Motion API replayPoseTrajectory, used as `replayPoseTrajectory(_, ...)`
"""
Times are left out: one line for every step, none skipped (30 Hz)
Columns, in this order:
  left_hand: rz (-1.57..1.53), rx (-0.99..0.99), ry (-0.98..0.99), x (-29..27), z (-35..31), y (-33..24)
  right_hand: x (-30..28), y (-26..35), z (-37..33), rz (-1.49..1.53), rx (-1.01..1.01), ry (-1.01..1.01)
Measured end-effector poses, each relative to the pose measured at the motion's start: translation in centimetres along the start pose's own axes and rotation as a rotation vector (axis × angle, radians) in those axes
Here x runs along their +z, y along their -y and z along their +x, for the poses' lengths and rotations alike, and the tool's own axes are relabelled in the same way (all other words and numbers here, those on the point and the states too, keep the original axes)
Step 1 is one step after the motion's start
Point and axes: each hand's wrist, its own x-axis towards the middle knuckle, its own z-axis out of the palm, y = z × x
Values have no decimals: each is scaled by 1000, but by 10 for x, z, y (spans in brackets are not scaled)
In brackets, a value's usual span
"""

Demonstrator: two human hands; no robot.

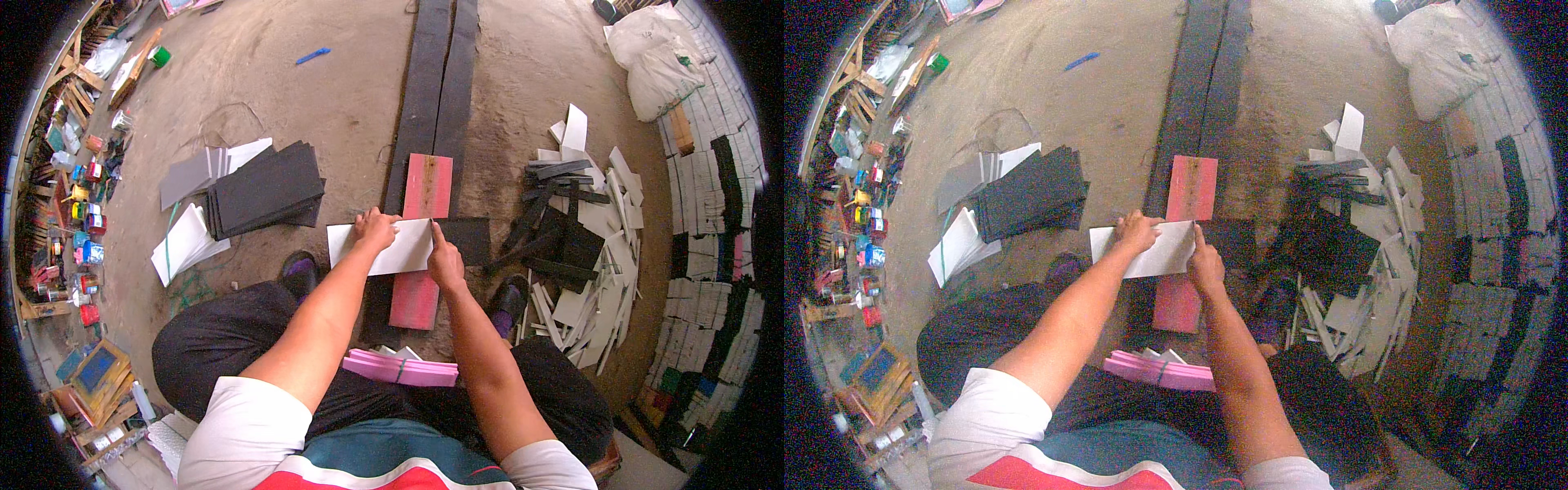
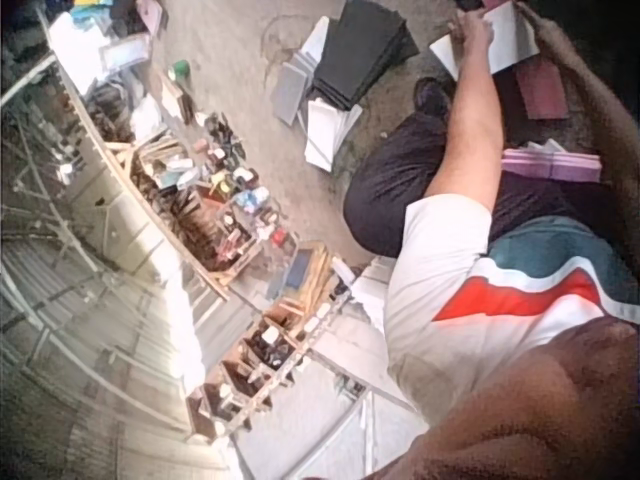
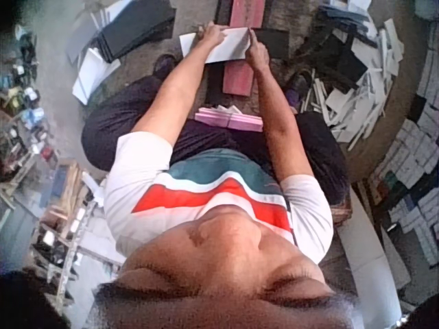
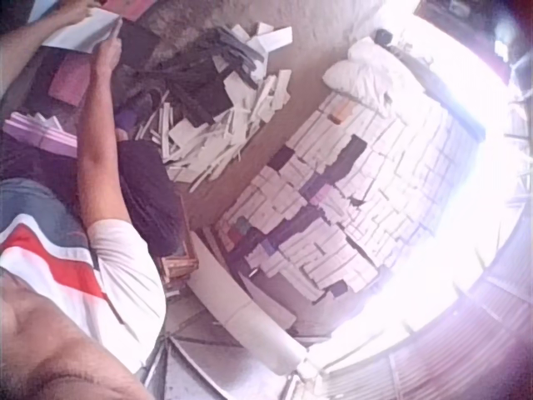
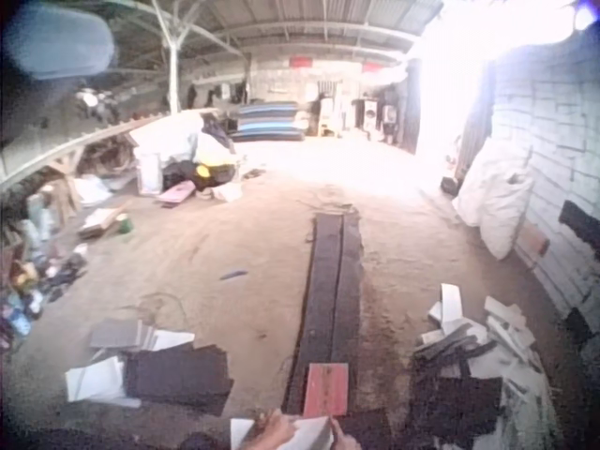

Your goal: The person sits on the floor and repeatedly scores white rectangular sheets using a red utility knife against a pink guide. The person flips each sheet over to score the opposite side, then places the finished pieces into a pile.

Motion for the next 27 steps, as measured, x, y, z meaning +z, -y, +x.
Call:
replayPoseTrajectory(10, -1, -1, -1, -1, -2, -4, 3, 0, 7, 19, 21)
replayPoseTrajectory(16, -4, -18, -2, 0, -3, -8, 6, 1, 14, 39, 41)
replayPoseTrajectory(20, -8, -33, 0, 0, -4, -12, 9, -1, 20, 60, 64)
replayPoseTrajectory(25, -11, -48, 2, -1, -4, -12, 10, -4, -1, 75, 89)
replayPoseTrajectory(28, -16, -30, 5, -3, -4, -12, 11, -7, -22, 91, 113)
replayPoseTrajectory(32, -15, -19, 3, -1, -5, -15, 12, -8, -43, 106, 128)
replayPoseTrajectory(33, -16, -13, 2, 2, -5, -12, 8, -11, -67, 79, 133)
replayPoseTrajectory(44, -14, -13, 2, 4, -5, -4, 1, -19, -92, 54, 138)
replayPoseTrajectory(52, -13, -13, 4, 5, -2, 0, -5, -28, -119, 27, 144)
replayPoseTrajectory(62, -13, -8, 6, 4, -2, 2, -7, -38, -119, 30, 147)
replayPoseTrajectory(62, -22, -16, 8, 5, -3, 3, -10, -46, -108, 39, 154)
replayPoseTrajectory(65, -30, -24, 8, 6, -3, -1, -8, -56, -94, 49, 161)
replayPoseTrajectory(67, -39, -32, 7, 5, -3, -2, -8, -66, -80, 58, 167)
replayPoseTrajectory(62, -34, -24, 9, 7, -1, 7, -14, -72, -97, 68, 153)
replayPoseTrajectory(61, -38, -26, 7, 6, -4, 7, -16, -78, -81, 96, 154)
replayPoseTrajectory(60, -43, -28, 6, 4, -7, 6, -16, -84, -65, 123, 154)
replayPoseTrajectory(58, -49, -31, 4, 3, -10, 6, -17, -90, -49, 150, 155)
replayPoseTrajectory(61, -5, -29, 3, 4, -5, 4, -15, -98, -40, 145, 155)
replayPoseTrajectory(63, -13, -25, 3, 5, -2, 5, -16, -103, -32, 148, 160)
replayPoseTrajectory(65, -21, -21, 4, 6, 0, 5, -16, -109, -24, 149, 167)
replayPoseTrajectory(67, -23, -14, 3, 5, -3, 6, -18, -114, -17, 158, 169)
replayPoseTrajectory(69, -25, -1, 2, 4, -6, 8, -22, -118, -14, 153, 151)
replayPoseTrajectory(71, -27, 12, 1, 4, -8, 13, -28, -120, -11, 148, 133)
replayPoseTrajectory(73, -33, 21, 0, 5, -8, 13, -27, -120, -7, 138, 115)
replayPoseTrajectory(71, -27, 21, 0, 5, -7, 11, -29, -120, -10, 146, 133)
replayPoseTrajectory(69, -22, 21, 0, 4, -6, 8, -31, -120, -12, 153, 151)
replayPoseTrajectory(66, -20, 23, 0, 4, -4, 4, -31, -120, -15, 160, 172)
